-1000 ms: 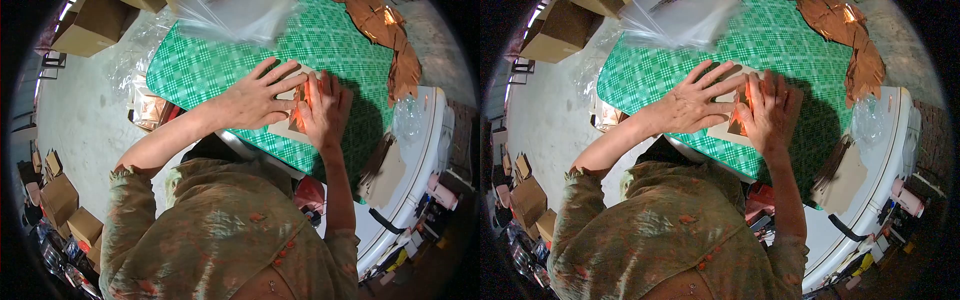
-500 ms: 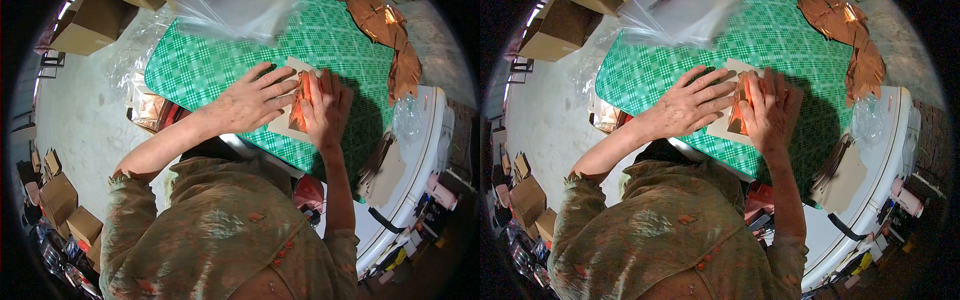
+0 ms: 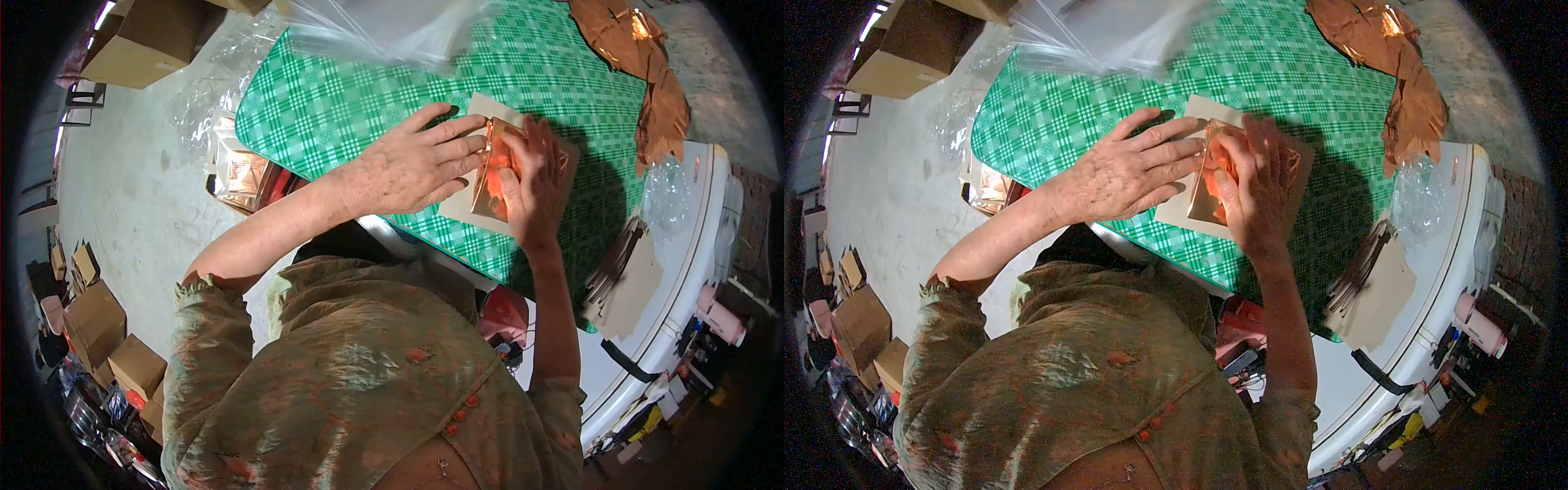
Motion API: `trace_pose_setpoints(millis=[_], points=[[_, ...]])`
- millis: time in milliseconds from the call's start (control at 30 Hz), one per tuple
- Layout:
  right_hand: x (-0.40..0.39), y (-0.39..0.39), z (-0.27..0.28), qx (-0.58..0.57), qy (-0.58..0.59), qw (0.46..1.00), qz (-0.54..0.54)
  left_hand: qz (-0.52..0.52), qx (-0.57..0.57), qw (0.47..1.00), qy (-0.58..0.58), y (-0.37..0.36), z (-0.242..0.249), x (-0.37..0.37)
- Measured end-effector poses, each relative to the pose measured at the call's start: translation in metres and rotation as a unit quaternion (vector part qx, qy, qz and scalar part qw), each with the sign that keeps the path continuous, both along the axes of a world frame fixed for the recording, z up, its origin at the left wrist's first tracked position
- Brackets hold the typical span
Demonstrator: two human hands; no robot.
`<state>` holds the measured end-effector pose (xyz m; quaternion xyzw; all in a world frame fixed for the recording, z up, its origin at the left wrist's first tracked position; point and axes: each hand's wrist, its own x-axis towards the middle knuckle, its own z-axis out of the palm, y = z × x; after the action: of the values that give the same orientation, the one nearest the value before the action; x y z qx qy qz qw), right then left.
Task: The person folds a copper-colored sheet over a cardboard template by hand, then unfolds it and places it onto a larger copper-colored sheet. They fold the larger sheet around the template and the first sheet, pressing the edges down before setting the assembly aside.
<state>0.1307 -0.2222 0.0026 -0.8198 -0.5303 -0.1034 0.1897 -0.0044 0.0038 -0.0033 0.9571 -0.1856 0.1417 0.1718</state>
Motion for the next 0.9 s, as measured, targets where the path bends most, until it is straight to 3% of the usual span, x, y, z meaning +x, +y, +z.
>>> trace_pose_setpoints(millis=[900], points=[[-0.007,0.004,0.007,-0.093,-0.01,0.996,-0.001,0.027,-0.052,0.998,-0.015,-0.003,-0.003,0.004]])
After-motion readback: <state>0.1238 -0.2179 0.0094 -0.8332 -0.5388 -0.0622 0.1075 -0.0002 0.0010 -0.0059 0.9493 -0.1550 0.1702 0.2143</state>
